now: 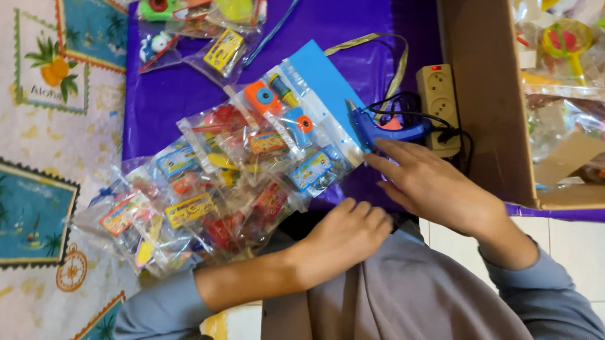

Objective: The person uses a hot glue gun to attach small plastic bags containing toys to a blue cardboard sheet. They retrieve additional bags from a cardboard box and apply adhesive by hand before pressing them into place on the card.

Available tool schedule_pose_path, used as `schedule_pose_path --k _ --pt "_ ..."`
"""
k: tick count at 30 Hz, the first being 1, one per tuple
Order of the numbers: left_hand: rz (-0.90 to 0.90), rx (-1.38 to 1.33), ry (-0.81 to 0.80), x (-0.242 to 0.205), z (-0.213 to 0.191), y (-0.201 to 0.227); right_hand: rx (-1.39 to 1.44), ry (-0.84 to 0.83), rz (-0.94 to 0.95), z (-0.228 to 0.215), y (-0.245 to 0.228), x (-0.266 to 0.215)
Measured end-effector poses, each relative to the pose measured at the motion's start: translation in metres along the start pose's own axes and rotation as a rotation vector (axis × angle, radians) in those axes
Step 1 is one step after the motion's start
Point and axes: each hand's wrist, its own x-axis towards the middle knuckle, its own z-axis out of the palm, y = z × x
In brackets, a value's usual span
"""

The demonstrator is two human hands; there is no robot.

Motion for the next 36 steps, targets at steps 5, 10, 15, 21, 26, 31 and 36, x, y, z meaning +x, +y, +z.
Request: schedule_pose_path --k 5,10,15,21,26,31,36 --pt "-0.155 0.178 -0.365 -0.042 -0.047 -0.004 0.245 0.044 -0.164 0.042 -0.018 0.046" --pt "-0.334 0.143 -0.249 -0.059 -0.119 -0.008 0.151 0.038 -0.206 0.076 -0.02 0.072" --pt "-0.626 0.218 -0.272 -0.081 -0.135 -0.025 0.573 0.19 -0.058 0.065 0.011 0.067" --pt "-0.747 0.099 -0.212 -0.083 -0.153 -0.037 0.567 0.094 0.066 0.046 0.012 0.058" --pt "-0.876 0.042 -0.074 -0.091 -0.169 -0.043 0.682 -0.057 -0.131 0.039 -0.014 0.065" --pt "-1.115 0.114 -0.113 -0.123 -0.179 -0.042 0.621 -0.097 -0.185 0.038 -0.022 0.066" --pt "-1.227 0.027 -0.114 -0.13 -0.18 -0.047 0.466 0.023 -0.189 0.03 -0.029 0.069"
